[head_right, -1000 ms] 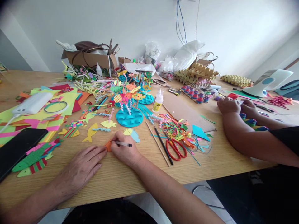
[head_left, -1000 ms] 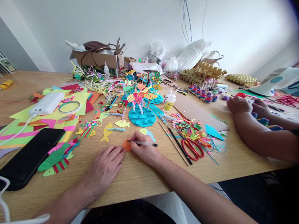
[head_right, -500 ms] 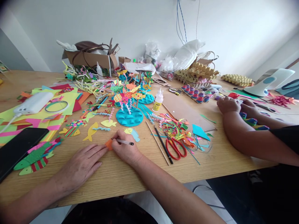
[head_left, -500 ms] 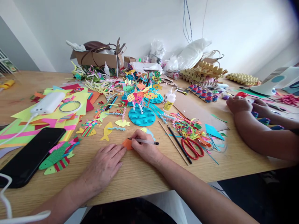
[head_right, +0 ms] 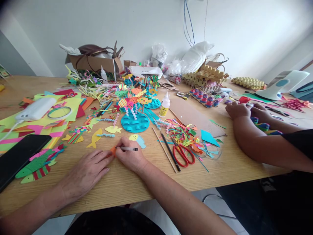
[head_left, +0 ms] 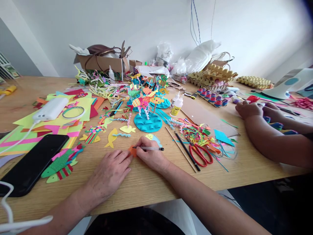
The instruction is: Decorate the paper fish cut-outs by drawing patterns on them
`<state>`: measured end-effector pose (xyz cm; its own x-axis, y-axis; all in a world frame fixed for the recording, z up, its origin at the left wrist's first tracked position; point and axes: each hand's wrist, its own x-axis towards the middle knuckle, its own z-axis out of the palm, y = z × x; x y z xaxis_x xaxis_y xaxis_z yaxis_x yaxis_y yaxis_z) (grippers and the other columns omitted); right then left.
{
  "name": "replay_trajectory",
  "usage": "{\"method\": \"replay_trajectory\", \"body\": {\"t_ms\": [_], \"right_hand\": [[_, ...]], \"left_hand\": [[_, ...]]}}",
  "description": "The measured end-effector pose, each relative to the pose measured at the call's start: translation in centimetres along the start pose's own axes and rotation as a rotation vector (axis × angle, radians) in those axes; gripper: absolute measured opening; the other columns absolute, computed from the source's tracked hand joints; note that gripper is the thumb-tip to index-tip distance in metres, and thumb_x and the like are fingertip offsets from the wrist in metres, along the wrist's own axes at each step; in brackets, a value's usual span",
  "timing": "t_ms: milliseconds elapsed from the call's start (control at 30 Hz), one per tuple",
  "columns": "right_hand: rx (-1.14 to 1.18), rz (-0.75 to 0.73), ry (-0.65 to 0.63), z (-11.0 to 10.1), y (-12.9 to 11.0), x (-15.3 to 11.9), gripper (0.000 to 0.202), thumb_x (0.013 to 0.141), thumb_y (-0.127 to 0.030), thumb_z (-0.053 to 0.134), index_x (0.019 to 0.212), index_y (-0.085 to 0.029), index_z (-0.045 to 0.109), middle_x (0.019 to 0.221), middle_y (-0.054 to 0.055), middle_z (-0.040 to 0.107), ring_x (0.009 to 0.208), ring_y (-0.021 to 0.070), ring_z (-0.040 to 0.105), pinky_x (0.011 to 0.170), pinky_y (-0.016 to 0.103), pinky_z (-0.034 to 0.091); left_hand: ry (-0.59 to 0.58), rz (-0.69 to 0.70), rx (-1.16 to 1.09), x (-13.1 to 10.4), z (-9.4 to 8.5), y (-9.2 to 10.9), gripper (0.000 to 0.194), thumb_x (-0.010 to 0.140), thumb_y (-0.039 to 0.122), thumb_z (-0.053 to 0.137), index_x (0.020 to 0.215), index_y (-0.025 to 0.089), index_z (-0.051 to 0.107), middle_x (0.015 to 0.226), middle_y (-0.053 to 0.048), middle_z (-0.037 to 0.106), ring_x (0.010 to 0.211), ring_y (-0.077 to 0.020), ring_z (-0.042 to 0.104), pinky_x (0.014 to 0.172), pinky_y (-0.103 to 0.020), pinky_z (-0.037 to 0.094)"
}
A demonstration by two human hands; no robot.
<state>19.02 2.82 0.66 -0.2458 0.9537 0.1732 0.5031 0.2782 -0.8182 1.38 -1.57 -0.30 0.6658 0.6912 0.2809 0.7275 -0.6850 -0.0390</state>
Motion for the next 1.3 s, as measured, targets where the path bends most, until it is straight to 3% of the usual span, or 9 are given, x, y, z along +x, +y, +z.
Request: {"method": "replay_trajectory", "body": {"t_ms": [500, 1300], "right_hand": [[-0.026, -0.003, 0.017, 0.02, 0.09, 0.13, 0.009, 0.068, -0.01, 0.05, 0.066, -0.019, 0.053, 0.06, -0.003, 0.055, 0.055, 0.0103, 0.048, 0.053, 0.02, 0.036], [0.01, -0.013, 0.024, -0.09, 0.17, 0.14, 0.011, 0.066, -0.009, 0.048, 0.062, -0.019, 0.049, 0.056, -0.004, 0.052, 0.051, 0.0087, 0.044, 0.05, 0.019, 0.035]], "left_hand": [[0.066, 0.03, 0.038, -0.4, 0.71, 0.11, 0.031, 0.09, 0.018, 0.042, 0.117, 0.013, 0.058, 0.119, -0.007, 0.063, 0.098, -0.0249, 0.053, 0.084, -0.04, 0.044], [0.04, -0.004, 0.038, -0.44, 0.6, 0.28, 0.034, 0.092, 0.019, 0.038, 0.118, 0.014, 0.059, 0.118, -0.007, 0.063, 0.1, -0.025, 0.053, 0.084, -0.04, 0.043]]}}
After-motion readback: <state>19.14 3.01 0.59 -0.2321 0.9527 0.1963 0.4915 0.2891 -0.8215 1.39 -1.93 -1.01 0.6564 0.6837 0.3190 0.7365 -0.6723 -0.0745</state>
